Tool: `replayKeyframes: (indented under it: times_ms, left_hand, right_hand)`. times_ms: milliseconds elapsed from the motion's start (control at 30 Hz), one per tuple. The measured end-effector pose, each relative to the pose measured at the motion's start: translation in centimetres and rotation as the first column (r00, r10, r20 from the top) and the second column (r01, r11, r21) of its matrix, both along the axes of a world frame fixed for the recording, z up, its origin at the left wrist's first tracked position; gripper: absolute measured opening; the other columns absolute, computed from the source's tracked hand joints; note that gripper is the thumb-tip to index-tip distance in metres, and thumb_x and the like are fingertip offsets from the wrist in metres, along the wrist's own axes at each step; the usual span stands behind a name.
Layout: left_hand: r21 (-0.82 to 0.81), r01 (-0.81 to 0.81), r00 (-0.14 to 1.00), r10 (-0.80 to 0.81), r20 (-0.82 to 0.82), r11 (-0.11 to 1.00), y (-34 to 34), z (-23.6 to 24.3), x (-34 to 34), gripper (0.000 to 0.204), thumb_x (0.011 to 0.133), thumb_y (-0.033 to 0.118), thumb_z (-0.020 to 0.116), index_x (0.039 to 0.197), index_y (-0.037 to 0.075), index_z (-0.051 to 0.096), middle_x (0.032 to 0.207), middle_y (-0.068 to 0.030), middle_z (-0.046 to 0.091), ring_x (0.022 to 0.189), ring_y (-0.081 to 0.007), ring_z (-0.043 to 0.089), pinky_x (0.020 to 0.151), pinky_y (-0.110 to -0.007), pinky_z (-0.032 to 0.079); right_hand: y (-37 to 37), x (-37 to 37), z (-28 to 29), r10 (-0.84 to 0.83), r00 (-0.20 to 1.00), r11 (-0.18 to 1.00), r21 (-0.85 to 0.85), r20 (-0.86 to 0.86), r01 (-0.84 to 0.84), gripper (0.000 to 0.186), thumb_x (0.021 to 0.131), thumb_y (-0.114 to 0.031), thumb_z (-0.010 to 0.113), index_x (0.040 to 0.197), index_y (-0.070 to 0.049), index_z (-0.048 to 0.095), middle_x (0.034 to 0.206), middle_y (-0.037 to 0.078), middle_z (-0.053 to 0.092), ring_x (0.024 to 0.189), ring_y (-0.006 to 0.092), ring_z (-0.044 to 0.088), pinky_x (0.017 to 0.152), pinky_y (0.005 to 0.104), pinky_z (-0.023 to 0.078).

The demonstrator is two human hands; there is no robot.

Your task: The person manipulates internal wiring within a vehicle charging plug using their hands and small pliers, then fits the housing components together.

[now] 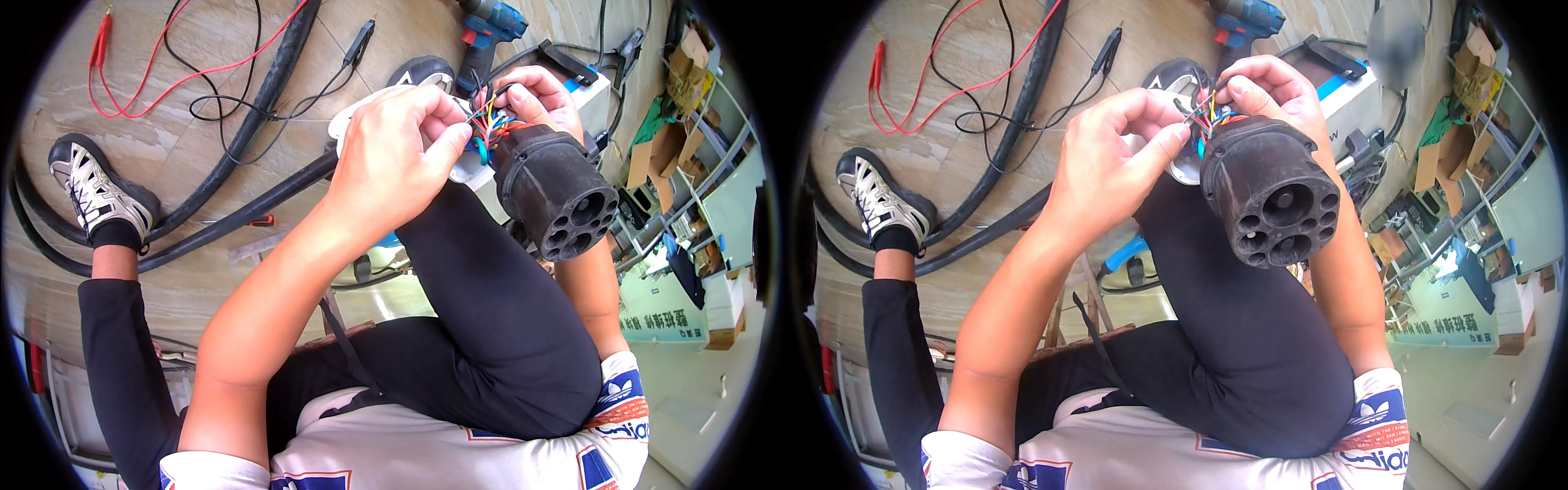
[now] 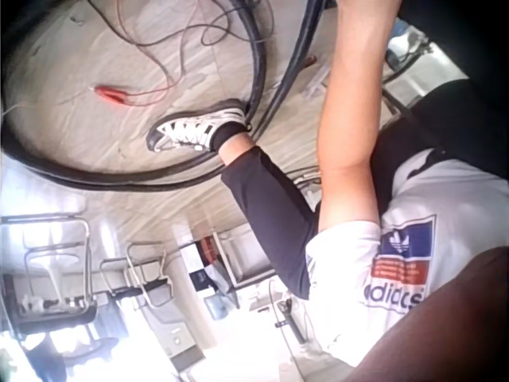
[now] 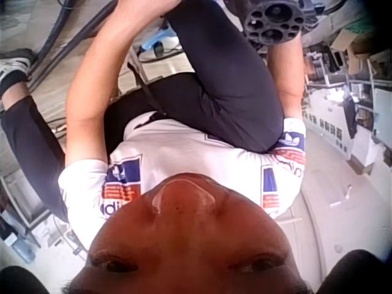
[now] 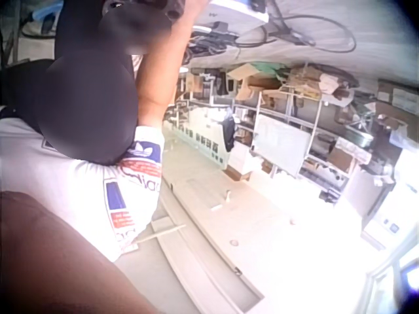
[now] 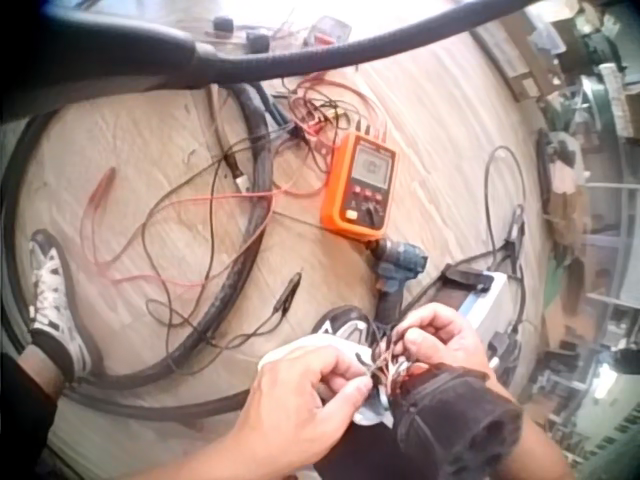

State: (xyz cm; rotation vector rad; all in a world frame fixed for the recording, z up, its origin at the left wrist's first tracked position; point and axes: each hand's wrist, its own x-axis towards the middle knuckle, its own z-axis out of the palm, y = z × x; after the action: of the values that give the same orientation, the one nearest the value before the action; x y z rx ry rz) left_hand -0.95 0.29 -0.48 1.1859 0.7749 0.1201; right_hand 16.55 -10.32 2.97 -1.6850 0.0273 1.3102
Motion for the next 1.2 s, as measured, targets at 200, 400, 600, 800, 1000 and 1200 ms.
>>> replayKeyframes:
  times_ms: [200, 400, 600, 800, 1000, 1200]
  left_hand:
    - [0.000, 0.009, 1.000, -0.009, -0.029, 1.000, 0.0, 0.3, 0.1, 0.012, 0.080, 0.011, 0.070, 0.085, 0.001, 0.068, 0.069, -0.0095, 0.063, 0.069, -0.0248, 0.061, 0.070, -0.039, 0.049]
    - [0.031, -0.005, 1.000, 0.006, -0.024, 1.000, -0.4, 0.6, 0.6, 0.012, 0.080, 0.011, 0.070, 0.085, 0.000, 0.066, 0.069, -0.0106, 0.061, 0.073, -0.0285, 0.061, 0.072, -0.042, 0.048]
    - [0.085, 0.063, 0.998, -0.061, -0.020, 0.994, 0.1, 0.5, 0.8, 0.018, 0.085, 0.015, 0.070, 0.093, -0.001, 0.069, 0.081, -0.0113, 0.067, 0.066, -0.0177, 0.061, 0.065, -0.034, 0.049]
    - [0.072, 0.048, 0.998, -0.050, 0.025, 0.996, -0.1, 0.3, 1.4, 0.016, 0.087, 0.013, 0.068, 0.091, -0.002, 0.067, 0.081, -0.0117, 0.067, 0.065, -0.0188, 0.059, 0.062, -0.034, 0.048]
    - [0.119, 0.050, 0.997, -0.056, 0.048, 0.992, -0.1, -0.1, 1.7, 0.016, 0.087, 0.013, 0.068, 0.091, -0.002, 0.065, 0.081, -0.0121, 0.066, 0.065, -0.0199, 0.060, 0.063, -0.034, 0.048]
    - [0.092, 0.123, 0.992, -0.126, 0.024, 0.988, 1.0, 0.4, 1.3, 0.016, 0.089, 0.013, 0.067, 0.093, -0.002, 0.065, 0.079, -0.0102, 0.068, 0.067, -0.0163, 0.063, 0.065, -0.033, 0.051]
  right_hand:
    - [-0.1, 0.0, -0.2, -0.043, 0.999, 0.999, 0.005, -0.026, 0.044, 0.014, 0.094, -0.010, 0.069, 0.103, -0.002, 0.065, 0.090, 0.007, 0.070, 0.080, 0.0131, 0.067, 0.072, 0.0278, 0.058]
    - [-0.1, 0.0, -0.2, -0.084, 0.995, 0.996, 0.029, -0.060, 0.085, 0.014, 0.093, -0.011, 0.070, 0.103, -0.002, 0.065, 0.088, 0.008, 0.070, 0.087, 0.0180, 0.070, 0.075, 0.0298, 0.060]
    - [-0.2, 0.4, -0.1, -0.052, 0.993, 0.998, 0.030, -0.102, 0.055, 0.014, 0.094, -0.011, 0.070, 0.103, -0.002, 0.065, 0.088, 0.009, 0.070, 0.089, 0.0194, 0.071, 0.076, 0.0306, 0.060]
    - [-0.1, 0.3, 0.0, -0.029, 0.997, 0.999, 0.023, -0.069, 0.031, 0.014, 0.094, -0.010, 0.069, 0.103, -0.001, 0.065, 0.089, 0.009, 0.071, 0.082, 0.0165, 0.069, 0.074, 0.0293, 0.059]
    - [-0.6, 0.5, -0.2, 0.005, 0.999, 1.000, 0.006, -0.049, -0.005, 0.013, 0.095, -0.011, 0.068, 0.104, -0.001, 0.066, 0.091, 0.009, 0.071, 0.080, 0.0140, 0.069, 0.073, 0.0280, 0.059]
    - [-0.4, -0.1, 0.1, -0.016, 1.000, 0.998, -0.054, 0.007, 0.016, 0.014, 0.096, -0.012, 0.067, 0.104, -0.001, 0.064, 0.092, 0.008, 0.071, 0.079, 0.0119, 0.069, 0.072, 0.0260, 0.059]
